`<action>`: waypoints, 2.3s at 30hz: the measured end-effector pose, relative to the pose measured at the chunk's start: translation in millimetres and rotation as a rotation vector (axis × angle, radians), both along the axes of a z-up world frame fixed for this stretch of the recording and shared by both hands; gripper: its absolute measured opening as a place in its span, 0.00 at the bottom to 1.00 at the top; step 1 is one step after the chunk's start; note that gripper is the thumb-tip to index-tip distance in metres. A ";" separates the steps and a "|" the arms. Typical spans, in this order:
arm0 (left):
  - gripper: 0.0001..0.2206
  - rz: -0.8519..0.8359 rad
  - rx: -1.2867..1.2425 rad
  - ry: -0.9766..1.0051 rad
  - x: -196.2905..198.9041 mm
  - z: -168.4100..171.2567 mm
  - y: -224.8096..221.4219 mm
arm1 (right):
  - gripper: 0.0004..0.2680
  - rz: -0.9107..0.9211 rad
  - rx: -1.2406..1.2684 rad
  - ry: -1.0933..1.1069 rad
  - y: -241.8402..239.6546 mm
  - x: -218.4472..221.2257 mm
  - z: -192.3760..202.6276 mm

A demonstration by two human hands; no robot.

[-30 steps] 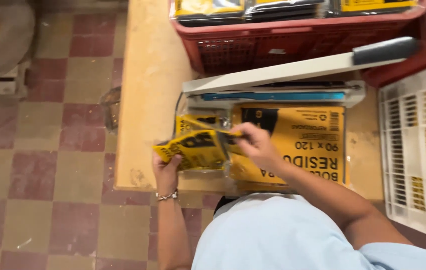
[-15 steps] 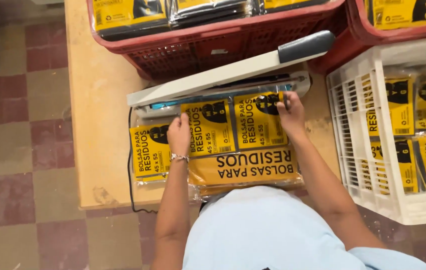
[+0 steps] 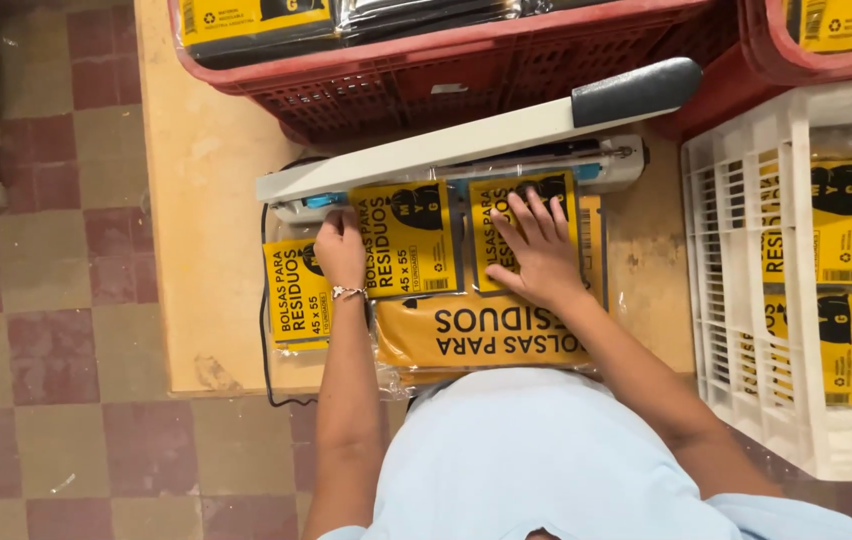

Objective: Using a manual heat sealer to close plastic bags and then placing them into a storage crate.

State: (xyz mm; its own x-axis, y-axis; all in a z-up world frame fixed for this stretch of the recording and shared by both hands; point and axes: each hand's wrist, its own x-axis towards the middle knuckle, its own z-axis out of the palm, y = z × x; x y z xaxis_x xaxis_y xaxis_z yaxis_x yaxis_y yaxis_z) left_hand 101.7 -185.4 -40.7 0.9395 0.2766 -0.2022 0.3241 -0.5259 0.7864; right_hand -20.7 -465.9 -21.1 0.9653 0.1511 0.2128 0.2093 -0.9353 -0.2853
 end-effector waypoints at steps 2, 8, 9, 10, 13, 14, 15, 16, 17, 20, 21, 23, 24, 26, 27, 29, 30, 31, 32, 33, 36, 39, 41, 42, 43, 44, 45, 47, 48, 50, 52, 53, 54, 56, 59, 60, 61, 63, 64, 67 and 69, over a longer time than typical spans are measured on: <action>0.14 -0.009 -0.019 -0.009 -0.2 -6.9 3.2 | 0.30 -0.039 0.013 -0.011 0.3 4.6 -6.4; 0.14 -0.007 -0.022 -0.031 4.8 0.4 1.9 | 0.30 -0.034 0.011 0.010 -2.1 6.5 -11.7; 0.14 -0.006 -0.021 -0.028 4.5 0.4 2.1 | 0.30 -0.032 0.011 0.013 -1.7 6.1 -10.0; 0.14 0.000 -0.029 -0.036 5.2 0.5 1.8 | 0.29 -0.033 0.021 0.022 -1.6 6.5 -8.3; 0.14 0.009 -0.038 -0.048 5.2 0.1 0.4 | 0.29 -0.035 0.034 0.033 -1.7 8.1 -7.1; 0.14 0.008 -0.039 -0.052 4.9 0.0 -1.1 | 0.30 -0.041 0.035 0.036 -2.3 7.6 -6.9; 0.14 0.005 -0.041 -0.050 5.7 -3.9 0.7 | 0.30 -0.044 0.033 0.039 -3.1 8.2 -3.2; 0.14 0.011 -0.045 -0.056 7.1 -7.8 1.9 | 0.28 -0.036 0.052 -0.014 -4.5 9.6 0.5; 0.14 0.016 -0.049 -0.062 8.2 -11.6 3.2 | 0.26 -0.028 0.071 -0.066 -5.9 10.9 4.4; 0.14 0.016 -0.027 -0.053 5.8 -12.1 5.0 | 0.13 0.123 -0.032 -0.529 -24.3 31.3 26.2; 0.14 0.014 -0.030 -0.049 6.9 -3.9 3.3 | 0.13 0.121 -0.035 -0.524 -23.8 56.2 80.6; 0.13 0.021 -0.152 0.050 8.6 13.5 0.9 | 0.06 0.154 -0.191 -0.676 -19.6 81.6 197.4; 0.13 0.017 -0.161 0.040 8.4 11.2 2.0 | 0.06 0.154 -0.201 -0.686 -30.7 96.4 194.2; 0.15 0.009 -0.089 0.025 7.0 7.2 4.7 | 0.11 0.035 -0.549 -0.429 -52.8 125.9 190.3; 0.15 0.008 -0.099 0.017 8.7 9.7 3.6 | 0.11 0.034 -0.559 -0.436 -56.9 134.9 182.3; 0.16 0.002 -0.104 0.018 8.5 13.6 4.0 | 0.20 -0.135 -0.464 0.398 -63.1 153.9 165.4; 0.16 0.008 -0.114 0.011 9.7 1.4 6.3 | 0.20 -0.132 -0.475 0.390 -72.2 154.1 139.9; 0.14 0.028 -0.082 -0.025 11.4 -11.2 8.1 | 0.21 -0.148 -0.413 0.421 -82.0 155.2 114.4; 0.14 0.047 -0.048 -0.058 12.1 -24.2 10.7 | 0.21 -0.164 -0.349 0.456 -91.7 155.7 87.7; 0.14 0.053 -0.056 -0.061 12.1 -27.5 12.0 | 0.21 -0.161 -0.358 0.451 -90.1 153.5 86.2; 0.16 0.057 -0.046 -0.046 12.4 -35.8 13.2 | 0.17 -0.164 -0.323 0.620 -91.3 151.5 74.8; 0.16 0.061 -0.020 -0.042 15.6 -40.0 10.7 | 0.16 -0.222 -0.152 0.507 -99.7 156.6 53.7; 0.16 0.073 -0.047 0.009 10.7 -39.4 12.5 | 0.13 -0.320 -0.167 0.448 -97.4 151.3 41.8; 0.16 0.079 -0.044 0.014 9.5 -32.0 10.8 | 0.13 -0.313 -0.167 0.453 -93.7 148.1 44.1; 0.16 0.074 -0.058 0.044 8.6 -24.8 8.9 | 0.13 -0.316 -0.166 0.364 -90.2 145.0 46.2; 0.16 0.076 -0.070 0.074 6.7 -17.0 8.3 | 0.12 -0.311 -0.162 0.275 -85.6 143.0 48.1; 0.16 0.088 -0.066 0.078 7.8 -16.7 7.5 | 0.12 -0.299 -0.159 0.280 -86.6 147.9 50.8; 0.16 0.033 -0.083 0.168 3.7 -16.0 10.5 | 0.14 -0.298 -0.238 0.211 -85.4 145.0 52.5; 0.16 0.034 -0.079 0.171 2.4 -18.9 12.1 | 0.14 -0.297 -0.234 0.215 -82.5 145.5 59.1; 0.16 -0.024 -0.069 0.224 -0.8 -23.1 15.0 | 0.17 -0.368 -0.083 0.445 -77.2 145.9 74.1; 0.15 -0.044 -0.059 0.269 0.4 -6.6 14.0 | 0.20 -0.374 -0.071 0.516 -70.4 148.9 91.5; 0.15 -0.063 -0.053 0.311 -0.8 1.5 14.0 | 0.23 -0.380 -0.063 0.583 -66.7 148.9 99.9; 0.15 -0.063 -0.048 0.317 -0.9 14.3 12.5 | 0.23 -0.379 -0.059 0.589 -64.5 149.9 106.4; 0.18 -0.109 -0.023 0.368 -1.6 40.5 11.0 | 0.27 -0.395 -0.036 0.689 -58.7 152.7 119.3; 0.16 -0.143 0.081 0.310 -9.1 60.1 23.1 | 0.28 -0.391 -0.072 0.768 -57.4 154.4 133.1; 0.16 -0.126 0.091 0.319 -11.8 56.6 36.0 | 0.28 -0.371 -0.067 0.777 -56.7 152.2 129.3; 0.14 -0.108 0.232 0.276 -14.9 53.4 49.1 | 0.28 -0.399 -0.070 0.784 -56.0 150.0 125.5; 0.11 -0.086 0.380 0.239 -16.9 49.6 74.2 | 0.28 -0.417 -0.070 0.796 -53.7 147.8 122.9; 0.12 -0.052 0.510 0.236 -16.4 48.3 85.9 | 0.27 -0.410 -0.097 0.759 -52.5 147.2 124.1; 0.19 -0.009 0.677 0.264 -18.3 29.5 118.0 | 0.26 -0.405 -0.133 0.723 -55.0 149.9 115.6; 0.25 -0.001 0.711 0.297 -19.4 21.8 128.9 | 0.26 -0.411 -0.146 0.727 -56.8 149.6 110.9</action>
